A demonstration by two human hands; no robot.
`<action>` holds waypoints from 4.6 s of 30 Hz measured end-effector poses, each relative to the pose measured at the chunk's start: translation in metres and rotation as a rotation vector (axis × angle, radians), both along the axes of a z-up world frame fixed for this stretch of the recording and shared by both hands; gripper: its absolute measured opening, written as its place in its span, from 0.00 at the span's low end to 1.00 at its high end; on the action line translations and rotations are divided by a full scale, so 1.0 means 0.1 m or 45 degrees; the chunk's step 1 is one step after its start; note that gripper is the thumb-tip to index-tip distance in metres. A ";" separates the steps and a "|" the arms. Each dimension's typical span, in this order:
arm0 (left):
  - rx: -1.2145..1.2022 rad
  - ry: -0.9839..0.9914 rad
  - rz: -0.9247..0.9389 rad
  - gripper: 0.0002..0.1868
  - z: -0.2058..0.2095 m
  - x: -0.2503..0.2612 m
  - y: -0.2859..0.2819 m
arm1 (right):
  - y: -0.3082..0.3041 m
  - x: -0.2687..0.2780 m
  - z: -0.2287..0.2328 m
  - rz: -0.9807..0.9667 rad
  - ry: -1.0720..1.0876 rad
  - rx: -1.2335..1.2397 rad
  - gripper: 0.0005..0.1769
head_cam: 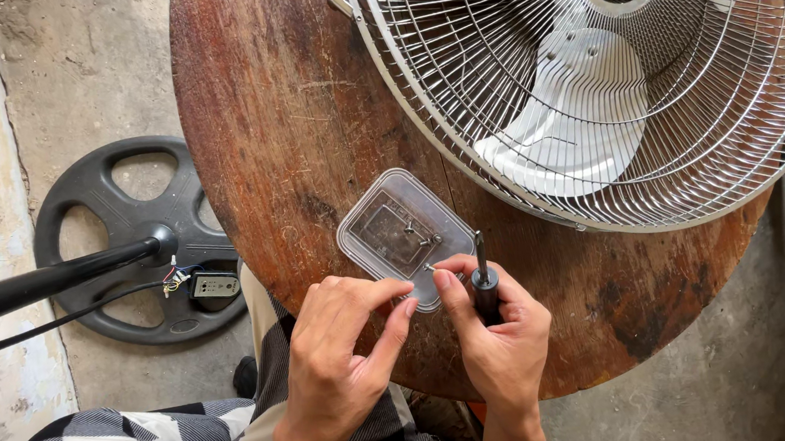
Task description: The person uses a screwdriver to remove screws from the rear housing of an electric fan. They place the screws into a small plastic container, then detach the rear grille and the motor cover, exposing the fan motor.
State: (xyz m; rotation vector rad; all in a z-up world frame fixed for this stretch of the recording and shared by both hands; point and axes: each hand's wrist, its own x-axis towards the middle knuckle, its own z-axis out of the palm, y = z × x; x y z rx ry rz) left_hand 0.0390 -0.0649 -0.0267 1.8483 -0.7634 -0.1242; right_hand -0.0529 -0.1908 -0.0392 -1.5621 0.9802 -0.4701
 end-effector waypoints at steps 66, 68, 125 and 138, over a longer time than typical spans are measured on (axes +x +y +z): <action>-0.222 -0.265 0.948 0.05 0.37 -0.22 2.72 | 2.08 0.46 0.36 0.827 -0.367 0.114 0.08; -0.230 -0.279 0.988 0.05 0.35 -0.17 2.79 | 2.11 0.55 0.33 0.849 -0.366 0.095 0.08; -0.301 -0.373 1.086 0.21 0.14 0.42 2.73 | 2.29 1.66 0.27 0.631 -0.758 -0.004 0.12; -0.352 -0.359 1.078 0.19 0.10 0.42 2.71 | 2.25 1.70 0.26 0.635 -0.751 -0.073 0.11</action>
